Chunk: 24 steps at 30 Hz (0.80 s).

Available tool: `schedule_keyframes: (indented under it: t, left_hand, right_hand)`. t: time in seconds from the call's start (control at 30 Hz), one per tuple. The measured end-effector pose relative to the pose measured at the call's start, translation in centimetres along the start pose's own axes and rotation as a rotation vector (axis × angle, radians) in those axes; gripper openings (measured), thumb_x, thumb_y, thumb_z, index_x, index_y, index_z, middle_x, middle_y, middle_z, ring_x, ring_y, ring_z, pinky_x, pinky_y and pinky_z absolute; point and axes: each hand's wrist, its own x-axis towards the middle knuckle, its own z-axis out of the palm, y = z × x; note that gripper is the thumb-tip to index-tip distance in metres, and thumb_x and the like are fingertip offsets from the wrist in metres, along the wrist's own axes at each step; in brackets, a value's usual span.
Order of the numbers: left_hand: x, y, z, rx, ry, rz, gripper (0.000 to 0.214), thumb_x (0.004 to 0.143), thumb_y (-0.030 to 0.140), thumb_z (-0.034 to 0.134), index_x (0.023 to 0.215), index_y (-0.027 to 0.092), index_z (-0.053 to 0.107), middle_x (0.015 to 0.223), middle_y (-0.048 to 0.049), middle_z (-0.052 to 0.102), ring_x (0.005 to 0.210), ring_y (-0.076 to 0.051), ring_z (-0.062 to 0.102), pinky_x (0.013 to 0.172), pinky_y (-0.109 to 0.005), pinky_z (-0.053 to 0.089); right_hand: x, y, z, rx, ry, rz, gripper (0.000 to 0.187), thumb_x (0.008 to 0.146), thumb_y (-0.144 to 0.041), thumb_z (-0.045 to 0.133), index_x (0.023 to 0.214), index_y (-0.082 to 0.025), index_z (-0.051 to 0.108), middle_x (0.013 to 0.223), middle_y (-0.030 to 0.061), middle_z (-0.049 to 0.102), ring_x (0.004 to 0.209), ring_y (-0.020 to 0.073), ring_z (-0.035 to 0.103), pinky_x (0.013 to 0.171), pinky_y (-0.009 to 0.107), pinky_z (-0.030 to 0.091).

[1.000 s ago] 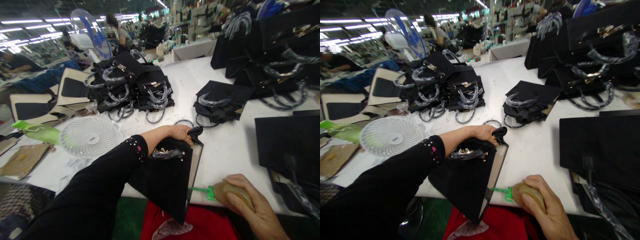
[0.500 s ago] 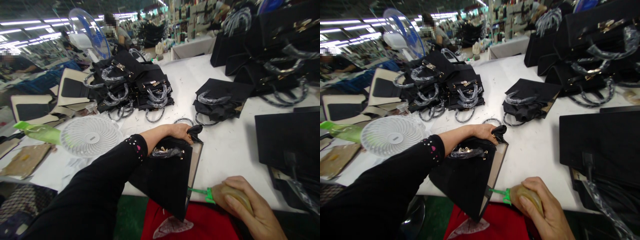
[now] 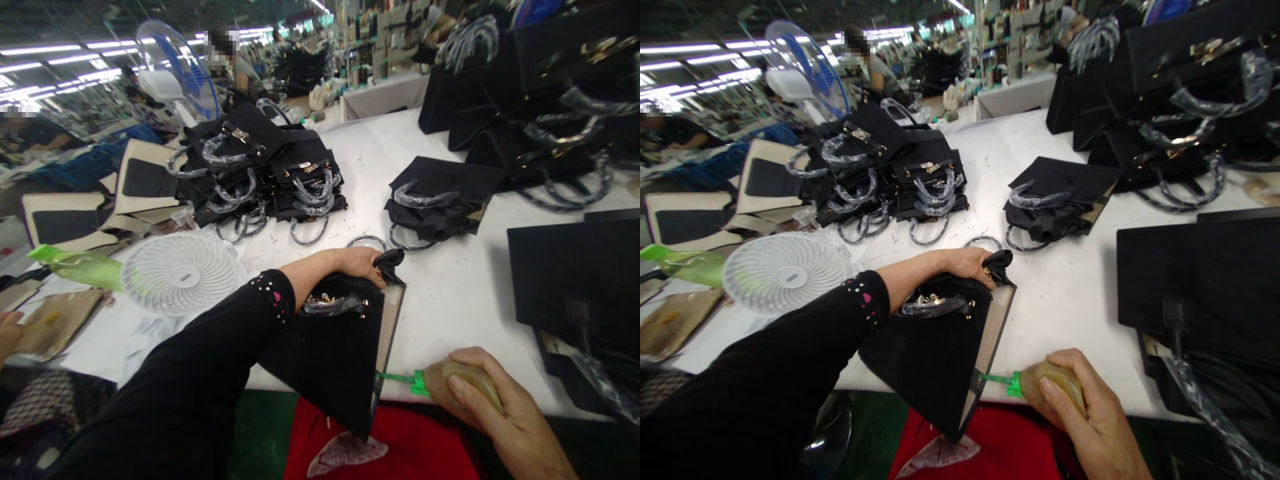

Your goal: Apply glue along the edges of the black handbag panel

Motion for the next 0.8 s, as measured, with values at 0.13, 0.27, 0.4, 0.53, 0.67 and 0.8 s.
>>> schedule_keyframes:
  t: [0.13,0.27,0.4,0.53,0.67,0.8]
  left_hand:
    - [0.1,-0.1,0.1,-0.004,0.003,0.003,0.025,0.066,0.025,0.082,0.082,0.017,0.066,0.078,0.0041,0.067,0.078,-0.016,0.061,0.072,-0.024,0.045]
    - [0.0,-0.1,0.1,-0.014,0.011,0.004,0.025,0.065,0.025,0.083,0.081,0.017,0.065,0.076,0.0049,0.065,0.076,-0.015,0.061,0.073,-0.024,0.045]
    - [-0.1,0.0,0.1,-0.018,0.014,0.007,0.025,0.065,0.025,0.083,0.080,0.017,0.065,0.075,0.0045,0.065,0.075,-0.015,0.060,0.073,-0.024,0.045]
    - [-0.1,-0.1,0.1,-0.017,0.019,0.020,0.027,0.064,0.025,0.083,0.084,0.016,0.066,0.079,0.0035,0.067,0.078,-0.016,0.062,0.073,-0.024,0.045]
    - [-0.2,-0.3,0.5,0.000,0.032,0.027,0.027,0.066,0.025,0.080,0.088,0.017,0.067,0.082,0.0024,0.070,0.079,-0.017,0.063,0.072,-0.024,0.046]
    - [-1.1,0.2,0.3,0.070,0.084,0.028,0.028,0.066,0.028,0.081,0.088,0.016,0.069,0.080,0.0010,0.070,0.080,-0.020,0.064,0.073,-0.025,0.047]
  right_hand:
    - [0.1,0.1,-0.1,0.080,-0.158,0.087,0.024,0.099,-0.052,0.047,0.106,-0.030,0.052,0.088,-0.0042,0.063,0.083,0.0158,0.064,0.073,0.022,0.049]
    - [0.1,-0.2,-0.1,0.053,-0.069,0.074,0.025,0.097,-0.053,0.050,0.107,-0.030,0.052,0.091,-0.0037,0.064,0.085,0.0167,0.064,0.075,0.023,0.049]
    - [-0.2,-0.3,-0.1,0.069,-0.189,0.067,0.024,0.099,-0.052,0.047,0.108,-0.030,0.052,0.095,-0.0024,0.064,0.090,0.0178,0.063,0.075,0.024,0.049]
    - [-0.3,-0.1,0.0,0.046,-0.085,0.040,0.024,0.098,-0.050,0.050,0.110,-0.030,0.051,0.098,-0.0025,0.063,0.092,0.0173,0.062,0.079,0.023,0.048]
    - [0.1,-0.7,0.3,0.069,-0.183,0.061,0.027,0.098,-0.054,0.047,0.105,-0.028,0.052,0.093,-0.0019,0.062,0.086,0.0175,0.062,0.077,0.025,0.047]
    - [0.5,-1.0,0.3,0.072,-0.192,0.029,0.032,0.098,-0.057,0.043,0.102,-0.026,0.052,0.092,0.0007,0.063,0.087,0.0200,0.064,0.072,0.026,0.050]
